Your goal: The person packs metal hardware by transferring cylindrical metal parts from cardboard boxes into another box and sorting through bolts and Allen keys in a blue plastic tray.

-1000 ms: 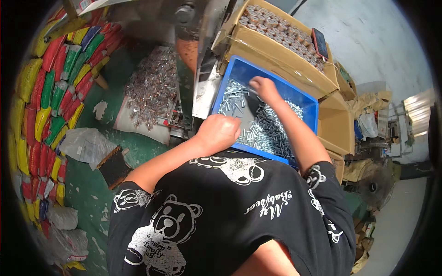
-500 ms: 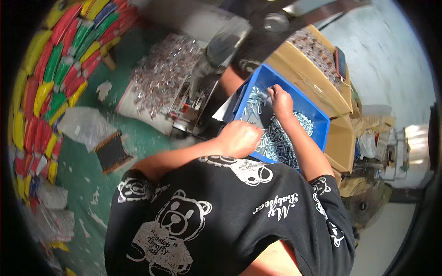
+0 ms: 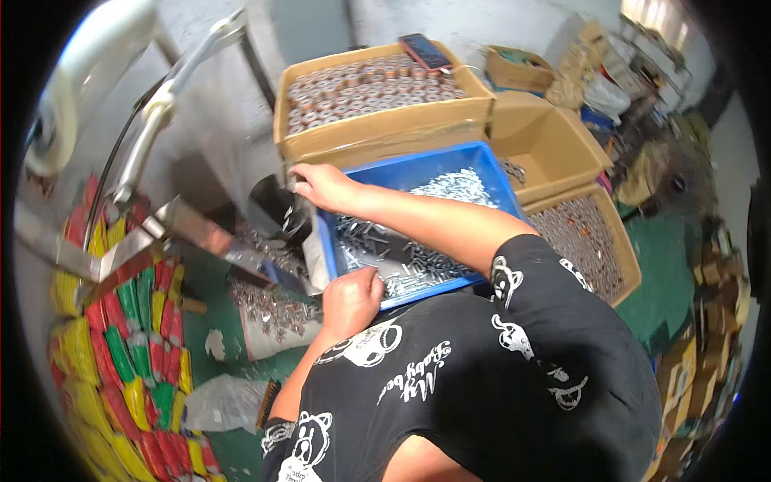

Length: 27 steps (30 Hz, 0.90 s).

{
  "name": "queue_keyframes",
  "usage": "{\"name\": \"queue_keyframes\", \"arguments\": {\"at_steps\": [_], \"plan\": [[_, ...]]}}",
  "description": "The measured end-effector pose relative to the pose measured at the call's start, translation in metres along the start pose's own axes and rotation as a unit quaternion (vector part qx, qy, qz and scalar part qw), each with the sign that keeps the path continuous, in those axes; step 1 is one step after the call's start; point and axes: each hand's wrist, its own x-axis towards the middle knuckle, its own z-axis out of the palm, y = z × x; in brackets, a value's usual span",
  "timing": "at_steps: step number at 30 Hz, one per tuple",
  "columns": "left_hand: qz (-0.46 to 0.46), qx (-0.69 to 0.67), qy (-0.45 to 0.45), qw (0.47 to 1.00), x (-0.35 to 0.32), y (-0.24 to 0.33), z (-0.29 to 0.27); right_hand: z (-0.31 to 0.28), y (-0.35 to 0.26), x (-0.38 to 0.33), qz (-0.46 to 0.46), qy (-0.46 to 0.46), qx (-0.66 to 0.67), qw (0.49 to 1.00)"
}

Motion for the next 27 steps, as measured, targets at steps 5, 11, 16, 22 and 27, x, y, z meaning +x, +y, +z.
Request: {"name": "queue_keyframes", "arguments": {"at_steps": [5,11,16,22,27], "plan": [[-0.032,0.041,-0.005,0.999,0.005,0.002,0.005,-0.119,0.038,-0.133,0.161,0.061,0.134,0.976],[-0.064,0.033,-0.018,0.997,0.002,0.001,0.008,-0.261,0.087,-0.315,0.29,0.35,0.063,0.889],[-0.056,0.017,-0.023,0.998,0.005,-0.004,0.016,-0.329,0.178,-0.527,0.488,0.464,-0.201,0.712],[-0.058,0.032,-0.011,0.998,0.001,0.001,0.015,-0.348,0.229,-0.579,0.513,0.428,-0.325,0.67],[-0.084,0.048,-0.035,0.995,0.006,0.011,0.013,-0.326,0.269,-0.514,0.512,0.32,-0.353,0.715]]}}
